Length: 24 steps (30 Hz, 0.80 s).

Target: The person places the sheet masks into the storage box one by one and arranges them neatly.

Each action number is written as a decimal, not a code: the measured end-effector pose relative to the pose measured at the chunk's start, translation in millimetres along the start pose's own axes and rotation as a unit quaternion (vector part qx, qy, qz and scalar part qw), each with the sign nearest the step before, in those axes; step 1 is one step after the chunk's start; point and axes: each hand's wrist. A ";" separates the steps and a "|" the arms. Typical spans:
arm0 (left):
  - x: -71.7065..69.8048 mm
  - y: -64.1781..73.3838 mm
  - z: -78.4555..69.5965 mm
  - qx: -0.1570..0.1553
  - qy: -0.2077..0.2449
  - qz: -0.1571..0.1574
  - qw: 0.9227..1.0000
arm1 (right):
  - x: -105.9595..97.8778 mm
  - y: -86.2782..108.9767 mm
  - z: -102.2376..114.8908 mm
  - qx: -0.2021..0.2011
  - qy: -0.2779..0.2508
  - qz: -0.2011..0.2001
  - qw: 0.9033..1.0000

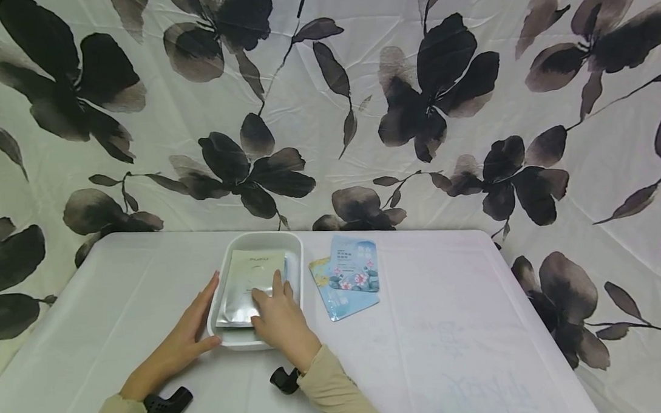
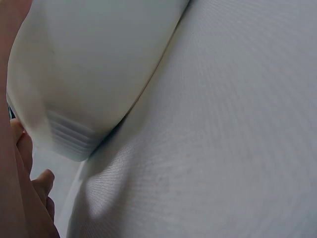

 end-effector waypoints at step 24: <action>-0.3 0.5 -0.6 0.003 -0.004 0.000 1.000 | -21.6 -3.0 -19.1 -0.065 -0.157 -0.071 0.983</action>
Point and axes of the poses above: each hand's wrist, its own y-axis away from the middle knuckle, its own x-axis out of the palm, z = x × y, and after that the axes turned 3 degrees about z, right-handed
